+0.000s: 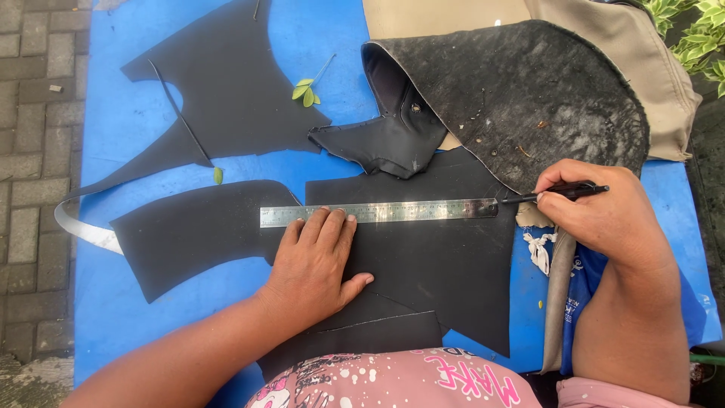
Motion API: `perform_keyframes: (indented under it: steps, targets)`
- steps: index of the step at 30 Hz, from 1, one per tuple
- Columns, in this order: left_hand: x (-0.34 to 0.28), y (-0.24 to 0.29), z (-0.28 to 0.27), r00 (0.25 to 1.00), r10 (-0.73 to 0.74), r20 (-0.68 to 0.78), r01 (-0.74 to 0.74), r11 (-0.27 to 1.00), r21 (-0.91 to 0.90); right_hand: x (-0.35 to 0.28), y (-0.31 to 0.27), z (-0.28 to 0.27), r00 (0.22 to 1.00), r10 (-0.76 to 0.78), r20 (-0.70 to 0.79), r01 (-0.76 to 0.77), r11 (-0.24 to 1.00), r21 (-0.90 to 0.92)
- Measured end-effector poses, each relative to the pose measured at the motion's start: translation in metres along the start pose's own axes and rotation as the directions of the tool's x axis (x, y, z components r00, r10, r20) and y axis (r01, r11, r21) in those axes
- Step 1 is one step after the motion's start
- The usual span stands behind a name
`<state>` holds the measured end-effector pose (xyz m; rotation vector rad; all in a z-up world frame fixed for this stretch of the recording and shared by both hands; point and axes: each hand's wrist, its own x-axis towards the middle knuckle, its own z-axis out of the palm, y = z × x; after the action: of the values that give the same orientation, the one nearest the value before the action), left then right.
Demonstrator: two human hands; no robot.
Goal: Marking patterns on leather scraps using a ruler and a pen
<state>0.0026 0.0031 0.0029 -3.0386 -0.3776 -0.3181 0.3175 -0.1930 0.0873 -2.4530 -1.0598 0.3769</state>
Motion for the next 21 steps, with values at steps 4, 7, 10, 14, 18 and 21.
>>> perform_keyframes:
  steps: [4, 7, 10, 14, 18, 21]
  targets:
    - [-0.001, 0.0, 0.002, 1.0, -0.007, 0.004, 0.007, 1.0, -0.014, 0.001, -0.004, 0.006, 1.0, -0.019, -0.022, 0.019, 0.999, 0.031]
    - [-0.001, 0.0, 0.002, 1.0, -0.004, -0.01, 0.004, 1.0, -0.004, 0.001, -0.007, 0.008, 0.998, 0.027, -0.05, -0.027, 1.0, 0.002]
    - [-0.001, 0.0, 0.001, 1.0, -0.003, -0.011, 0.003, 1.0, -0.005, -0.003, -0.009, 0.005, 0.999, -0.013, -0.032, 0.012, 0.999, -0.047]
    - [-0.001, 0.0, 0.001, 1.0, -0.008, -0.017, 0.008, 1.0, -0.02, -0.006, -0.014, 0.001, 0.997, 0.05, 0.053, -0.048, 0.998, -0.046]
    - [0.0, 0.0, 0.001, 1.0, -0.003, -0.021, 0.003, 1.0, -0.028, -0.009, -0.016, 0.001, 0.999, 0.003, 0.04, -0.004, 1.0, 0.012]
    - [0.0, 0.0, 0.002, 1.0, -0.007, -0.016, 0.006, 1.0, -0.025, -0.009, -0.017, -0.002, 0.997, 0.078, 0.012, -0.076, 0.99, -0.118]
